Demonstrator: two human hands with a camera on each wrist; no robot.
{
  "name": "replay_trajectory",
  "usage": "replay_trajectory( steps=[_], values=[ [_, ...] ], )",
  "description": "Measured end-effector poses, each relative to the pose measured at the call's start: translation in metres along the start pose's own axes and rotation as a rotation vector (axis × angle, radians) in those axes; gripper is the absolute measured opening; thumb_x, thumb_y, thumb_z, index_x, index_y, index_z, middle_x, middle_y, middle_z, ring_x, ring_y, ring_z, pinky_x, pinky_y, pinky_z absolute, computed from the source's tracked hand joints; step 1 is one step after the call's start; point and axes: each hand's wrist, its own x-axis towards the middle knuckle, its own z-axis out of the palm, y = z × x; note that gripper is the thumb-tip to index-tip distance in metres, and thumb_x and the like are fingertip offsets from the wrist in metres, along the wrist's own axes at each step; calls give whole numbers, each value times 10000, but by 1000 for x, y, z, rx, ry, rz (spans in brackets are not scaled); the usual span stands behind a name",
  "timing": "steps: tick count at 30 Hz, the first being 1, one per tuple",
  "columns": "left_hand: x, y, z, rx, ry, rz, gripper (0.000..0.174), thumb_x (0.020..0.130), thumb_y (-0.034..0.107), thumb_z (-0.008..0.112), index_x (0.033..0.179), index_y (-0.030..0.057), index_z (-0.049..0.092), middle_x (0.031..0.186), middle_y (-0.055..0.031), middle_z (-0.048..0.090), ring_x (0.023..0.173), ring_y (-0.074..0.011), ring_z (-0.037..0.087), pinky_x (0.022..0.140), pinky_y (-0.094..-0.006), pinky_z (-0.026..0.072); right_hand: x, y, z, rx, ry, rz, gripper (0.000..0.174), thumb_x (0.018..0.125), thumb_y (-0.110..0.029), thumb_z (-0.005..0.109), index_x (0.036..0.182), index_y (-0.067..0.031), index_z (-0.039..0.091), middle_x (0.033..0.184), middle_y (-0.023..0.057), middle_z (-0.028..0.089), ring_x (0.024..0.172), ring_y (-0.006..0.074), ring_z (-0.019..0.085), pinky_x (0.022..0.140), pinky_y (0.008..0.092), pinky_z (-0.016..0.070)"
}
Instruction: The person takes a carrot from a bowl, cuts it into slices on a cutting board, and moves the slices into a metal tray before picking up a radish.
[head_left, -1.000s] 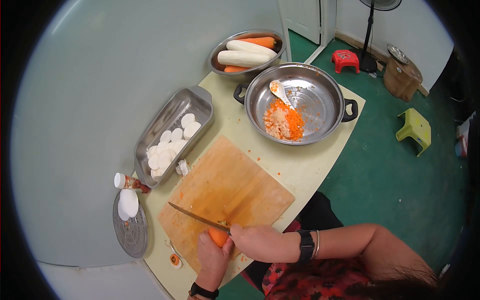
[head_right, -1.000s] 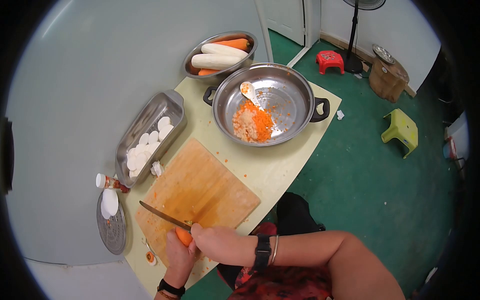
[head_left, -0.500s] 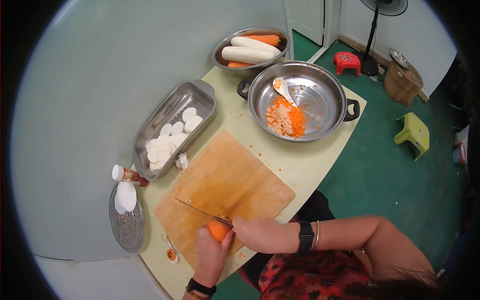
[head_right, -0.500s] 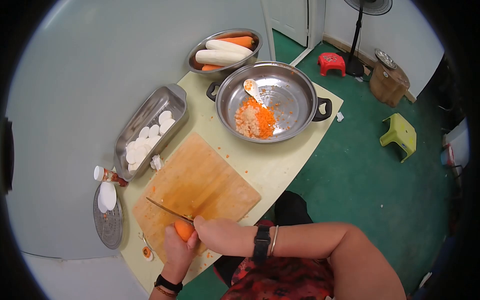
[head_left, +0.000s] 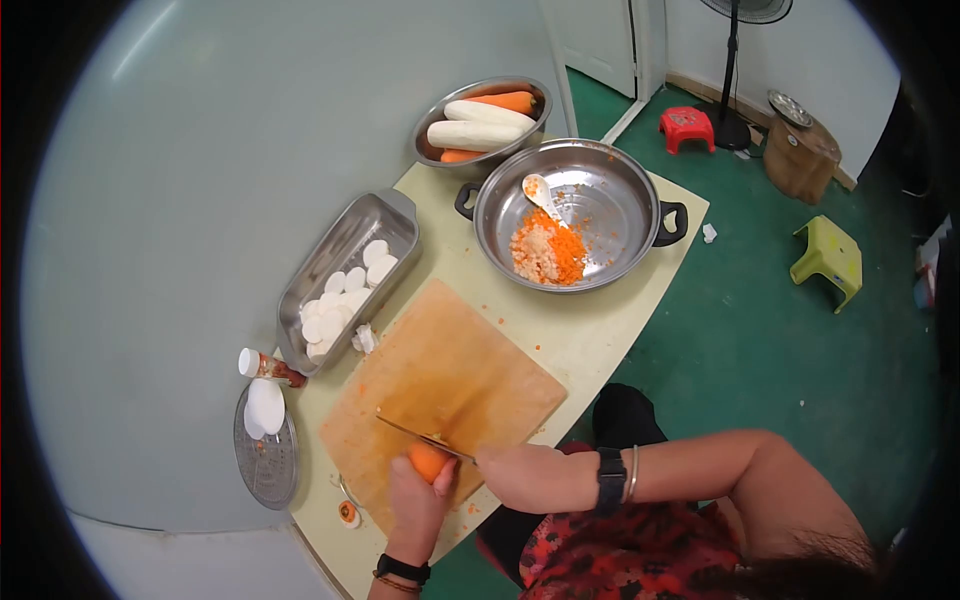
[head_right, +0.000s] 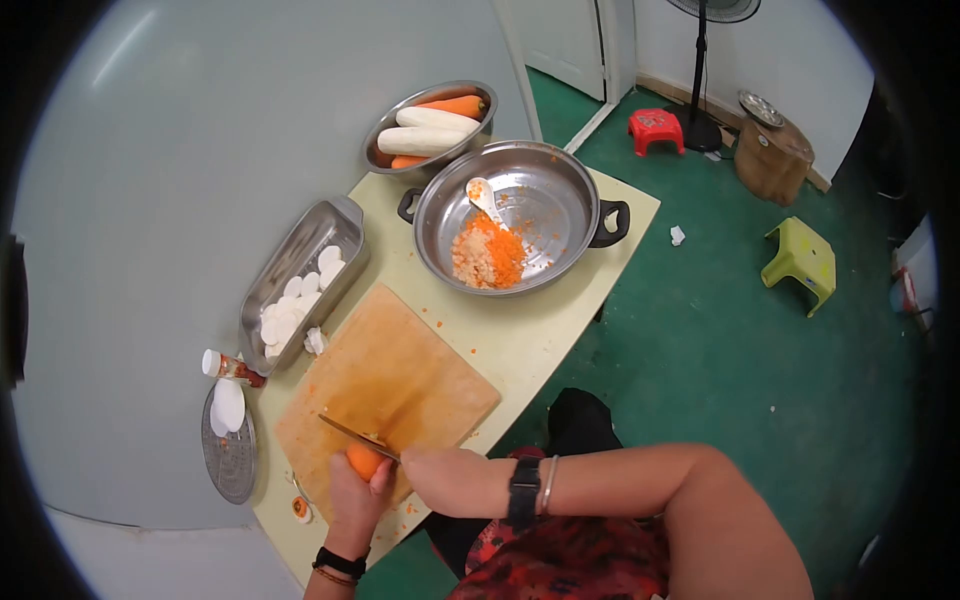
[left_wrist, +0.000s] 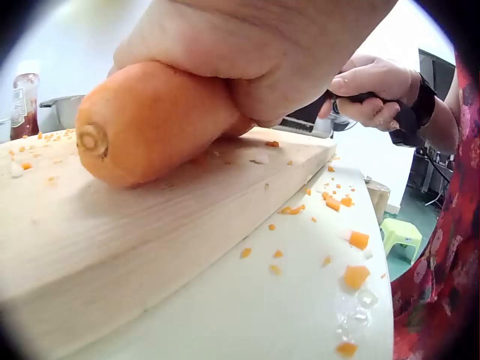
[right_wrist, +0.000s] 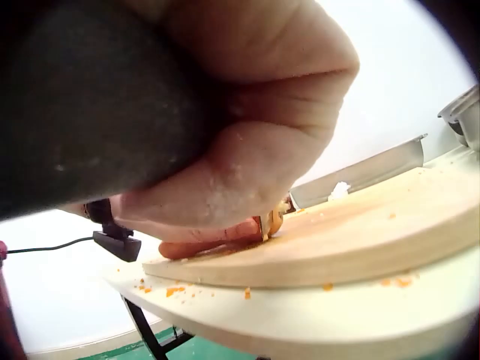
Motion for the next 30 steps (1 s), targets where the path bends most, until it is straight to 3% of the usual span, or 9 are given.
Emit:
replay_trajectory(
  steps=[2,7,11,17,21,22,25,28,30],
  values=[
    [1,-1,-2,-36,-41,-68,631,763,446,716,1049,-51,452,879,-233,548,789,-413,560,662,-444,464,9,3,6,47,34,-12,132,813,-2,462,918,66,503,825,263,615,772,414,625,663,450,496],
    [-4,-4,-3,50,-9,56,640,759,459,717,1061,-43,460,909,-223,547,806,-400,560,670,-437,462,51,9,19,412,26,-63,161,857,-95,504,848,65,519,829,237,648,776,359,653,672,417,505],
    [-2,-3,-3,13,21,71,633,764,473,711,1057,-32,470,914,-219,547,820,-396,564,682,-434,464,65,13,23,188,100,-184,213,856,-135,519,840,77,529,805,254,649,786,381,652,679,427,503],
    [5,-4,-13,-139,-52,-44,583,743,404,748,1050,-23,497,950,-201,526,865,-385,524,731,-427,447,45,25,2,192,90,74,241,897,-168,462,900,66,520,809,279,621,785,437,618,677,466,486],
    [14,-15,-18,-224,-129,28,546,758,372,745,1052,-24,508,972,-202,508,920,-360,489,816,-416,415,21,48,2,306,338,22,261,956,-219,427,897,32,465,716,249,560,672,430,549,613,466,428],
    [15,-14,-20,-240,-133,31,549,762,366,744,1061,-28,504,972,-203,503,927,-353,480,829,-414,407,17,51,0,356,354,19,275,950,-225,432,885,36,488,746,277,565,732,459,548,636,496,418],
    [16,-11,-24,-262,-157,-5,595,766,360,742,1118,-46,488,998,-214,507,951,-360,485,853,-416,407,21,70,14,383,459,-9,264,953,-224,436,869,22,482,670,219,560,605,375,572,559,440,440],
    [22,-2,-30,-215,-134,-32,623,772,316,739,1190,-57,468,1052,-223,511,1013,-361,503,907,-410,405,14,61,2,702,331,179,266,956,-233,443,841,6,468,586,116,524,464,229,537,464,358,436],
    [30,11,-38,-142,-126,12,637,780,298,730,1227,-61,453,1084,-233,512,1059,-361,507,939,-400,404,16,63,5,711,358,159,267,958,-242,447,832,-7,462,563,63,491,427,155,497,429,316,422]
  ],
)
